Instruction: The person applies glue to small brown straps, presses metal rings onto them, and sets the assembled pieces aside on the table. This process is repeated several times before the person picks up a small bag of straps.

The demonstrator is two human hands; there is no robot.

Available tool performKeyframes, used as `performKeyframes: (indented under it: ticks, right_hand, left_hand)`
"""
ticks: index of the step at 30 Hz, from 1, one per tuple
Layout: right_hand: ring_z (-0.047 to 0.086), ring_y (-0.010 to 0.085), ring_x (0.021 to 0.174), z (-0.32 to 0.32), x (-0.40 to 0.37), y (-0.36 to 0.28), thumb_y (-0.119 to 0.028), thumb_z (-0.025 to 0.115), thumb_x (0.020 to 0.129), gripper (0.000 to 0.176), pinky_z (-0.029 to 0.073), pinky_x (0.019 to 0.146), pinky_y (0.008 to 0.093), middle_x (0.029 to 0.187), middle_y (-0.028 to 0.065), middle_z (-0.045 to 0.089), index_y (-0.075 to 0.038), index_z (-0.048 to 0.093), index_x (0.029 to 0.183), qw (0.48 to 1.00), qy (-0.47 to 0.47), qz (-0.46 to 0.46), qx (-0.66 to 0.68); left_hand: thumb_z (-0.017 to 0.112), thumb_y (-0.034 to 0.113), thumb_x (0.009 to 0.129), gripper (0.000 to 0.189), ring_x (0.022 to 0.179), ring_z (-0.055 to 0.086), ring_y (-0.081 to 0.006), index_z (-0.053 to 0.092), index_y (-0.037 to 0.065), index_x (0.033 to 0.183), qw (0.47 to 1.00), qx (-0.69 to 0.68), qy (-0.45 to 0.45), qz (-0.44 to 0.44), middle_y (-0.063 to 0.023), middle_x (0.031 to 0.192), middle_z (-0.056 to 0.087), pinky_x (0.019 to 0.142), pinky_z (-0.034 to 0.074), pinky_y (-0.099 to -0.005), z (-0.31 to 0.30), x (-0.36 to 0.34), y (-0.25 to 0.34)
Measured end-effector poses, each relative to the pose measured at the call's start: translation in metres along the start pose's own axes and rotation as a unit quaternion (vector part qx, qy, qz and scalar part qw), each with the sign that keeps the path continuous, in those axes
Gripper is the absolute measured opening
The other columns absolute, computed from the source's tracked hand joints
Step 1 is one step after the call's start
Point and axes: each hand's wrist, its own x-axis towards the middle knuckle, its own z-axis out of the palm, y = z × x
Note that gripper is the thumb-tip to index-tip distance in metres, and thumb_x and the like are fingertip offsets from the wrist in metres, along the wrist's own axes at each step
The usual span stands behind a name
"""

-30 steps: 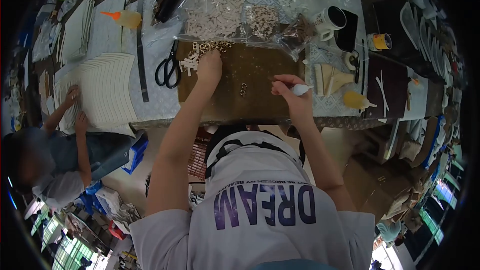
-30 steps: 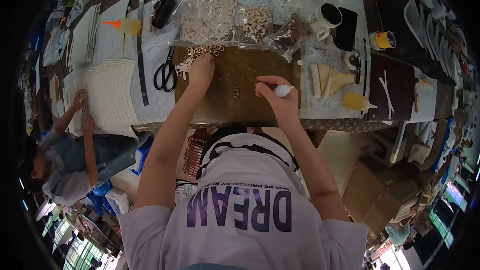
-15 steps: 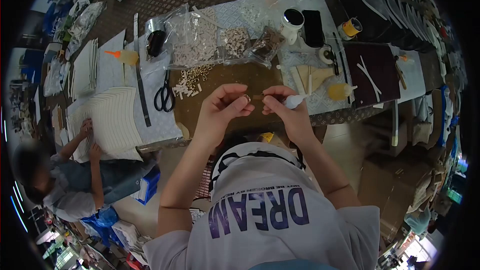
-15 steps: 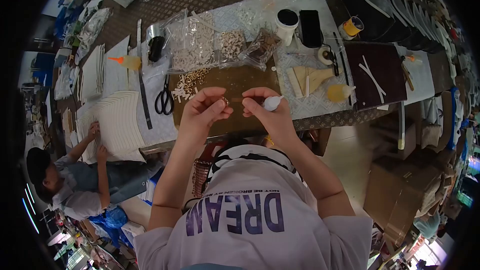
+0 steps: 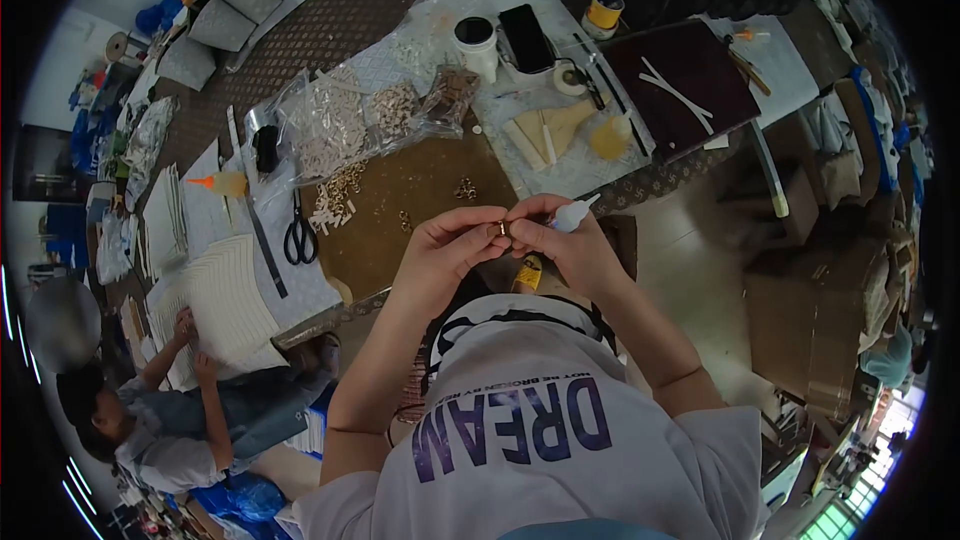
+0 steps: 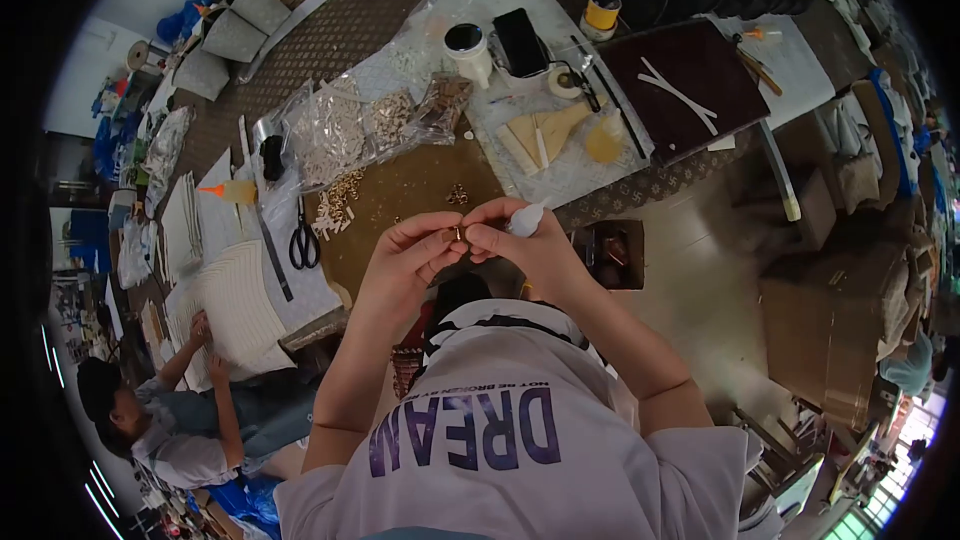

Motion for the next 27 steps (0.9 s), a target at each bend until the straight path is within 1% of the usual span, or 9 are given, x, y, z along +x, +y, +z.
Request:
performKeyframes:
  ticks: [4,7,11,13,14,19,23,26,27]
  right_hand:
    - [0.059,0.0105,0.074,-0.015,-0.026,-0.003,-0.009,0.064,0.083,0.018,0.049,0.069,0.0228,0.083,0.0044,0.062,0.001,0.06,0.097,0.999,0.015,-0.033,0.005]
    - [0.059,0.0102,0.075,-0.024,-0.042,-0.004,-0.008,0.064,0.083,0.017,0.048,0.069,0.0226,0.083,0.004,0.062,0.001,0.06,0.096,0.996,0.05,-0.079,-0.008]
    - [0.057,0.0092,0.074,-0.035,-0.059,-0.003,-0.007,0.065,0.083,0.015,0.047,0.068,0.0217,0.082,0.0033,0.062,0.001,0.06,0.094,0.976,0.089,-0.177,-0.091]
    - [0.056,0.0088,0.074,-0.043,-0.065,-0.002,-0.007,0.064,0.083,0.014,0.047,0.068,0.0211,0.082,0.003,0.061,0.002,0.059,0.093,0.972,0.103,-0.176,-0.12]
    - [0.056,0.0086,0.073,-0.046,-0.068,-0.002,-0.006,0.064,0.083,0.013,0.046,0.068,0.0208,0.082,0.0029,0.061,0.002,0.059,0.092,0.969,0.11,-0.175,-0.134]
    - [0.056,0.0082,0.072,-0.05,-0.082,-0.004,-0.005,0.064,0.083,0.011,0.046,0.066,0.0208,0.081,0.003,0.061,0.002,0.06,0.091,0.973,0.157,-0.155,-0.067]
    - [0.055,0.0083,0.071,-0.055,-0.087,0.001,-0.005,0.064,0.083,0.01,0.046,0.064,0.0209,0.081,0.0027,0.061,0.002,0.06,0.088,0.964,0.175,-0.188,-0.068]
    - [0.053,0.0088,0.068,-0.06,-0.091,0.002,-0.01,0.065,0.084,0.022,0.046,0.064,0.0221,0.08,0.0027,0.057,0.002,0.054,0.097,0.967,0.184,-0.16,-0.074]
    - [0.052,0.0092,0.067,-0.064,-0.091,0.002,-0.012,0.066,0.084,0.027,0.046,0.064,0.0227,0.079,0.0029,0.056,0.002,0.05,0.1,0.954,0.204,-0.175,-0.129]
  left_hand:
    - [0.059,0.003,0.085,0.023,0.086,0.064,-0.0176,0.06,-0.002,0.107,0.999,0.027,-0.022,-0.009,-0.0123,0.097,0.064,0.08,0.053,-0.0266,0.022,0.005,-0.013]
    - [0.06,0.002,0.084,0.021,0.085,0.064,-0.0168,0.061,-0.003,0.104,0.996,0.087,-0.027,-0.012,-0.0115,0.095,0.064,0.079,0.053,-0.026,0.035,0.01,-0.02]
    - [0.061,0.0,0.083,0.019,0.083,0.063,-0.015,0.061,-0.003,0.101,0.969,0.236,-0.048,0.051,-0.01,0.092,0.064,0.077,0.052,-0.0249,0.055,0.016,-0.026]
    - [0.062,0.0,0.082,0.017,0.082,0.063,-0.0134,0.062,-0.004,0.1,0.958,0.275,-0.056,0.063,-0.0087,0.091,0.065,0.075,0.051,-0.0236,0.067,0.017,-0.028]
    - [0.063,0.0,0.082,0.018,0.081,0.063,-0.0131,0.062,-0.003,0.1,0.964,0.257,-0.057,0.042,-0.0085,0.091,0.065,0.074,0.051,-0.0232,0.073,0.018,-0.028]
    - [0.064,0.001,0.081,0.02,0.079,0.062,-0.0117,0.063,-0.002,0.101,0.977,0.197,-0.069,-0.051,-0.0084,0.092,0.065,0.073,0.05,-0.0217,0.086,0.025,-0.031]
    - [0.066,0.001,0.08,0.021,0.078,0.063,-0.012,0.063,-0.003,0.101,0.968,0.234,-0.087,-0.019,-0.0089,0.089,0.065,0.072,0.05,-0.022,0.088,0.029,-0.04]
    - [0.067,0.002,0.079,0.022,0.077,0.063,-0.0123,0.063,-0.003,0.1,0.966,0.248,-0.075,-0.019,-0.0091,0.087,0.066,0.071,0.05,-0.0224,0.09,0.032,-0.044]
    - [0.067,0.002,0.079,0.022,0.077,0.063,-0.0125,0.063,-0.003,0.1,0.966,0.249,-0.069,-0.027,-0.0091,0.087,0.066,0.072,0.05,-0.0224,0.09,0.034,-0.043]
